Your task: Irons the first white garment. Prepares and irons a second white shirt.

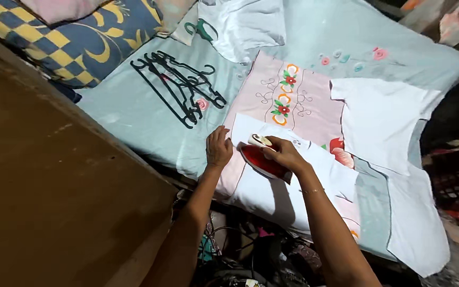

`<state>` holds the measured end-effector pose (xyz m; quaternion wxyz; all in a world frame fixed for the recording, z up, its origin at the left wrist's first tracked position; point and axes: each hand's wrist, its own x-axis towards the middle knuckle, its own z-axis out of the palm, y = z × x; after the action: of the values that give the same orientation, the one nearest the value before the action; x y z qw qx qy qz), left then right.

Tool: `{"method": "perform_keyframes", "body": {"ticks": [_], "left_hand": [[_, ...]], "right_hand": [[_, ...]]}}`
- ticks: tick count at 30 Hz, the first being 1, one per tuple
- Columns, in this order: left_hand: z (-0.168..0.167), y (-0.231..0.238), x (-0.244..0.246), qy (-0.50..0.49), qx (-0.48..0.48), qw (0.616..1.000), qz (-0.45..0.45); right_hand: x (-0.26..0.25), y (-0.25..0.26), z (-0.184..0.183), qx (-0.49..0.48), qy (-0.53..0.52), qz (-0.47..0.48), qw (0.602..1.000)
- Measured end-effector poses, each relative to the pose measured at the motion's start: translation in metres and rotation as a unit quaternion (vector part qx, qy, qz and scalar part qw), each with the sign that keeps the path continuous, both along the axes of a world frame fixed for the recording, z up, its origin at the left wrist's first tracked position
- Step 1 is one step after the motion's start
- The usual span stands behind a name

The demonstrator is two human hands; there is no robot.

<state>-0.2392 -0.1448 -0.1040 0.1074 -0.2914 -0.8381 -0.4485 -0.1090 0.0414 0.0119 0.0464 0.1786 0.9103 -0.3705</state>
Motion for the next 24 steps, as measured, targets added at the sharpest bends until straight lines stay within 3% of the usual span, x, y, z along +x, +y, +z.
{"method": "perform_keyframes", "body": {"ticks": [3, 5, 7, 17, 24], "left_hand": [[-0.001, 0.002, 0.002, 0.04, -0.061, 0.997, -0.019], [-0.001, 0.004, 0.003, 0.042, -0.081, 0.996, -0.013], [0.0, 0.006, 0.004, 0.034, -0.094, 0.995, -0.005], [0.001, 0.008, 0.003, 0.038, -0.101, 0.994, 0.01], [0.004, 0.008, 0.003, 0.016, -0.108, 0.994, 0.005]], "right_hand": [[0.037, 0.007, -0.009, 0.057, 0.026, -0.163, 0.985], [0.04, 0.008, -0.01, 0.069, 0.014, -0.274, 0.959], [0.03, 0.013, -0.007, 0.069, -0.003, -0.328, 0.942], [-0.053, 0.064, -0.016, 0.083, -0.016, -0.353, 0.932], [-0.009, 0.05, -0.012, 0.005, -0.002, -0.263, 0.965]]}}
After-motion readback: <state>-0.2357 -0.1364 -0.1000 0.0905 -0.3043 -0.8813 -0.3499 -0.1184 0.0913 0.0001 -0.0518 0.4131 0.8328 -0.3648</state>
